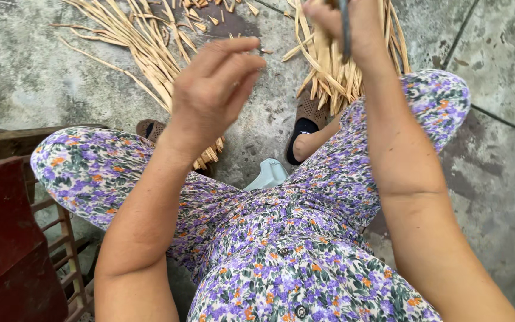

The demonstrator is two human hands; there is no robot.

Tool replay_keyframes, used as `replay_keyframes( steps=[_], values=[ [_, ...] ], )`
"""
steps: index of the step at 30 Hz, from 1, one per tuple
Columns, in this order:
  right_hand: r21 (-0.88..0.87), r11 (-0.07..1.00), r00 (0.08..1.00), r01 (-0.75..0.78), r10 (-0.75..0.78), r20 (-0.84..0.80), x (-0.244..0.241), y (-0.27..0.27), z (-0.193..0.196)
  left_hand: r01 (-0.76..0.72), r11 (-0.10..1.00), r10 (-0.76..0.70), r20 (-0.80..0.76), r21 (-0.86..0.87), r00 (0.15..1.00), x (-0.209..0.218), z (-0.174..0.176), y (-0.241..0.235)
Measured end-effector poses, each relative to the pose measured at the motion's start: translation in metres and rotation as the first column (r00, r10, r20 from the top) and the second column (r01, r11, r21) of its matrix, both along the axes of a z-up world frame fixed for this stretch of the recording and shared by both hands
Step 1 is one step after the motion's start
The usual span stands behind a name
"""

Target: The person sits cross-legged on a small stool and uses shears to trim and shape thin bamboo strips. They repeatedly pick up strips, cut off excess material, and place the trimmed pieces into a pile on the floor.

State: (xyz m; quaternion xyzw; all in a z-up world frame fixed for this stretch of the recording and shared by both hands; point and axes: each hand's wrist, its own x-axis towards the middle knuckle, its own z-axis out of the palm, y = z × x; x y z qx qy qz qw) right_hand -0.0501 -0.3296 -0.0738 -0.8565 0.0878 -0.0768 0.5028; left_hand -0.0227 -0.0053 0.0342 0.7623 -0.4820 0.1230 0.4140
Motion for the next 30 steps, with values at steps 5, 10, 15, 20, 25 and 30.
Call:
replay_keyframes(
  steps=[5, 10, 15, 20, 25, 30],
  values=[
    [-0.469, 0.873, 0.969, 0.135, -0.216, -0.122, -0.019, -0.104, -0.066, -0.069, 0.996, 0.067, -0.043, -0.062, 0.997, 0.012, 0.011, 0.021],
    [-0.771, 0.575, 0.928, 0.274, -0.369, 0.054, -0.068, -0.13, -0.107, -0.188, 0.978, 0.194, 0.053, -0.094, 0.98, 0.027, 0.019, 0.065],
    [-0.597, 0.721, 0.894, 0.351, -0.447, -0.015, -0.049, -0.091, -0.128, -0.337, 0.904, 0.271, -0.256, -0.265, 0.928, 0.042, 0.01, 0.118],
    [-0.375, 0.927, 0.992, -0.002, -0.045, -0.119, 0.003, 0.032, -0.202, -0.41, 0.88, 0.405, -0.072, -0.24, 0.911, 0.038, 0.003, 0.133],
    [-0.114, 0.992, 0.963, -0.062, 0.029, -0.268, 0.01, 0.162, -0.281, -0.485, 0.855, 0.453, -0.189, -0.187, 0.871, 0.02, 0.022, 0.139],
    [-0.155, 0.987, 0.864, 0.029, -0.103, -0.493, 0.001, 0.22, -0.305, -0.584, 0.805, 0.512, -0.374, -0.105, 0.773, 0.01, 0.039, 0.141]
  ],
)
